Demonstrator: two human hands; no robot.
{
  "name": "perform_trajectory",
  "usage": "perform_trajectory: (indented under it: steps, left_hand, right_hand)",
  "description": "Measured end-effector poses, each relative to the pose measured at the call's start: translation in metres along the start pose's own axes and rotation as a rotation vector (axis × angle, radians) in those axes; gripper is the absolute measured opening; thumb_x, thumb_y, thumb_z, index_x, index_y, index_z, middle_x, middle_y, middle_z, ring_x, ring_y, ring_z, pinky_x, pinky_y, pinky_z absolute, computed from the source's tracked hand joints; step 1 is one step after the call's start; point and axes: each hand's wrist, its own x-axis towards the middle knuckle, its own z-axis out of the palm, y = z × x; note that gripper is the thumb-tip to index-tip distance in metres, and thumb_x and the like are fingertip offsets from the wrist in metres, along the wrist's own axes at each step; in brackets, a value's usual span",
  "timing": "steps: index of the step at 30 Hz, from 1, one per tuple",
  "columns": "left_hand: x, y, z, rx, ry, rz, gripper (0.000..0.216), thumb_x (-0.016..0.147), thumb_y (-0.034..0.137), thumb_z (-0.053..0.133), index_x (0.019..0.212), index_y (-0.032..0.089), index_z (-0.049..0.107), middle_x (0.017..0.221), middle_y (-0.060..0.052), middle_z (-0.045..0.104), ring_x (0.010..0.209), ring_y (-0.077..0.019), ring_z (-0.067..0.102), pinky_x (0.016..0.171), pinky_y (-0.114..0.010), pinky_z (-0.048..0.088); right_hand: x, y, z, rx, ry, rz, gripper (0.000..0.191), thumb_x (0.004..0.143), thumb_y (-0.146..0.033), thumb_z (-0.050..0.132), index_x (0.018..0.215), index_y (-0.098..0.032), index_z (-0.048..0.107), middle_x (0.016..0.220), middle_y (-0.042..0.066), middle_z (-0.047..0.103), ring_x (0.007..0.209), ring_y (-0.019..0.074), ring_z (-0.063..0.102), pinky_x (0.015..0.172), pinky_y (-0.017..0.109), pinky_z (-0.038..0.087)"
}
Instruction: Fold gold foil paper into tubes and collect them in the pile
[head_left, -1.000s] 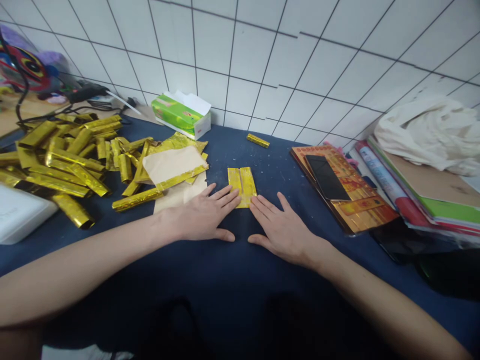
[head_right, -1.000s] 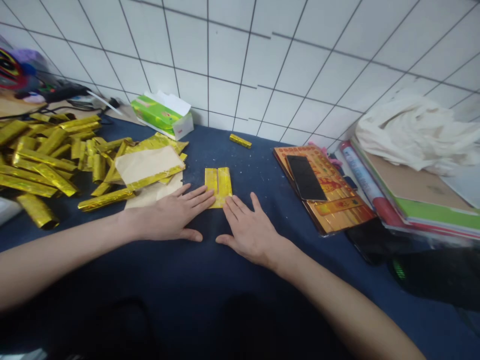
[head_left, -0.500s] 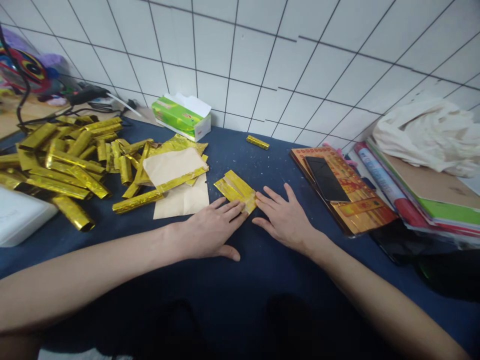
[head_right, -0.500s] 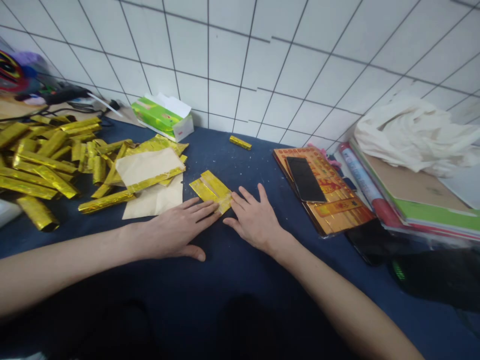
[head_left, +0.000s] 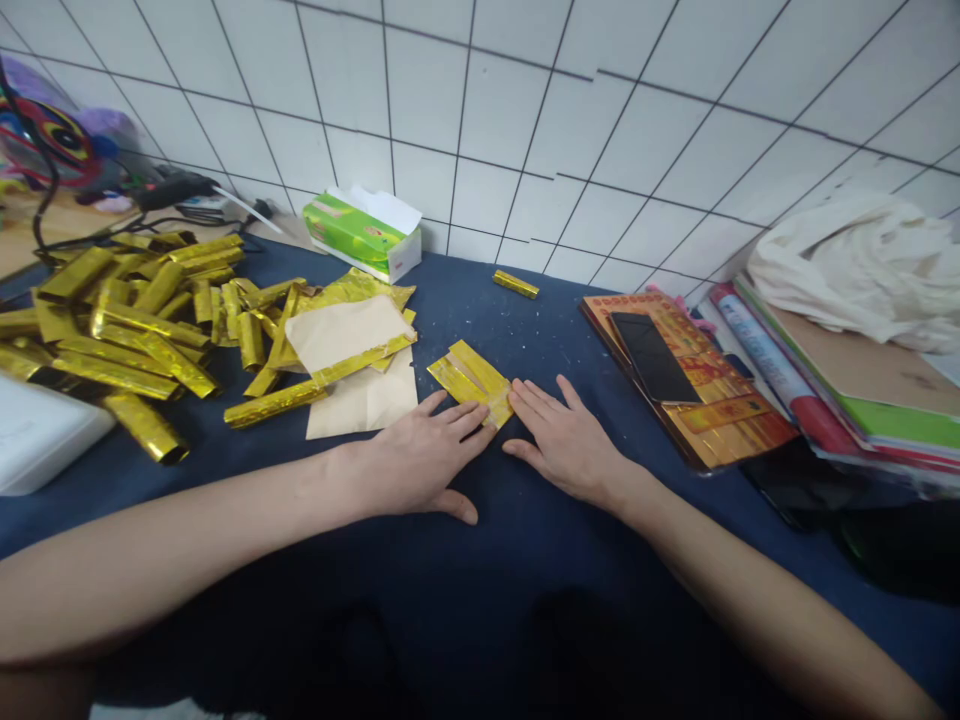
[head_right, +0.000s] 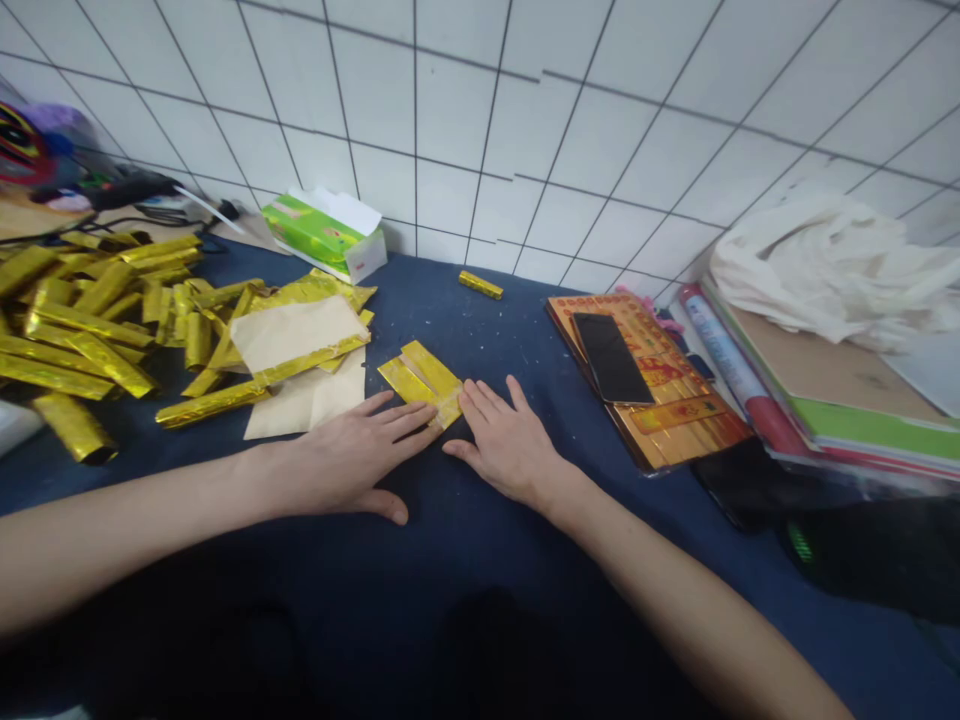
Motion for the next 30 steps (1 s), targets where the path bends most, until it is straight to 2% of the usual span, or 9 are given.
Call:
perform_trajectory:
  steps: [6, 11, 15, 19, 24, 27, 30]
  left_hand:
    - [0.001, -0.001, -0.002, 0.001, 0.03, 0.002, 0.077, 0.073, 0.07, 0.039, 0.126, 0.014, 0.043, 0.133, -0.016, 0.044, 0.123, -0.0275, 0.04, 0.102, -0.042, 0.02]
    - [0.002, -0.004, -0.009, 0.04, 0.052, 0.005, 0.061, 0.077, 0.064, 0.04, 0.111, 0.014, 0.054, 0.119, -0.014, 0.057, 0.113, -0.0261, 0.05, 0.101, -0.043, 0.023]
    - [0.006, -0.004, -0.009, 0.077, 0.064, -0.01, 0.052, 0.079, 0.059, 0.043, 0.1, 0.014, 0.057, 0.106, -0.012, 0.062, 0.108, -0.0259, 0.052, 0.102, -0.045, 0.022]
    - [0.009, -0.001, -0.004, 0.101, 0.086, -0.006, 0.06, 0.076, 0.061, 0.046, 0.109, 0.012, 0.053, 0.102, -0.013, 0.062, 0.11, -0.0283, 0.051, 0.102, -0.048, 0.021]
    - [0.006, 0.003, 0.0, 0.12, 0.108, -0.002, 0.073, 0.072, 0.068, 0.044, 0.122, 0.015, 0.046, 0.113, -0.015, 0.056, 0.117, -0.0299, 0.044, 0.103, -0.05, 0.019]
    - [0.005, 0.004, 0.0, 0.121, 0.098, -0.008, 0.075, 0.071, 0.068, 0.044, 0.124, 0.015, 0.044, 0.117, -0.017, 0.054, 0.118, -0.0306, 0.043, 0.103, -0.05, 0.02]
    - [0.005, 0.004, 0.001, 0.1, 0.098, 0.004, 0.076, 0.072, 0.069, 0.043, 0.124, 0.013, 0.044, 0.12, -0.018, 0.052, 0.119, -0.0312, 0.042, 0.102, -0.05, 0.02]
  right_hand:
    - [0.002, -0.001, -0.006, -0.054, 0.0, 0.006, 0.057, 0.089, -0.05, 0.03, 0.125, -0.01, 0.048, 0.131, 0.014, 0.048, 0.124, 0.0298, 0.039, 0.102, 0.059, 0.018]
    - [-0.004, -0.015, -0.02, -0.097, 0.004, 0.02, 0.053, 0.088, -0.049, 0.034, 0.115, -0.009, 0.056, 0.123, 0.016, 0.055, 0.119, 0.0324, 0.042, 0.102, 0.059, 0.017]
    - [-0.01, -0.023, -0.021, -0.026, 0.032, -0.077, 0.052, 0.088, -0.048, 0.035, 0.108, -0.008, 0.061, 0.12, 0.017, 0.057, 0.118, 0.03, 0.045, 0.104, 0.055, 0.018]
    - [-0.011, -0.023, -0.018, 0.051, 0.054, -0.122, 0.051, 0.087, -0.047, 0.038, 0.112, -0.008, 0.058, 0.117, 0.018, 0.058, 0.115, 0.0276, 0.049, 0.104, 0.054, 0.022]
    - [-0.009, -0.016, -0.02, 0.147, 0.031, -0.114, 0.047, 0.087, -0.046, 0.04, 0.11, -0.01, 0.058, 0.117, 0.016, 0.059, 0.113, 0.025, 0.052, 0.103, 0.051, 0.027]
    - [-0.007, -0.009, -0.02, 0.227, 0.045, -0.123, 0.04, 0.087, -0.042, 0.042, 0.11, -0.014, 0.058, 0.117, 0.012, 0.06, 0.111, 0.0214, 0.053, 0.102, 0.049, 0.029]
    - [-0.005, -0.004, -0.018, 0.278, 0.059, -0.142, 0.041, 0.086, -0.041, 0.045, 0.115, -0.015, 0.055, 0.119, 0.012, 0.059, 0.113, 0.0211, 0.052, 0.102, 0.05, 0.03]
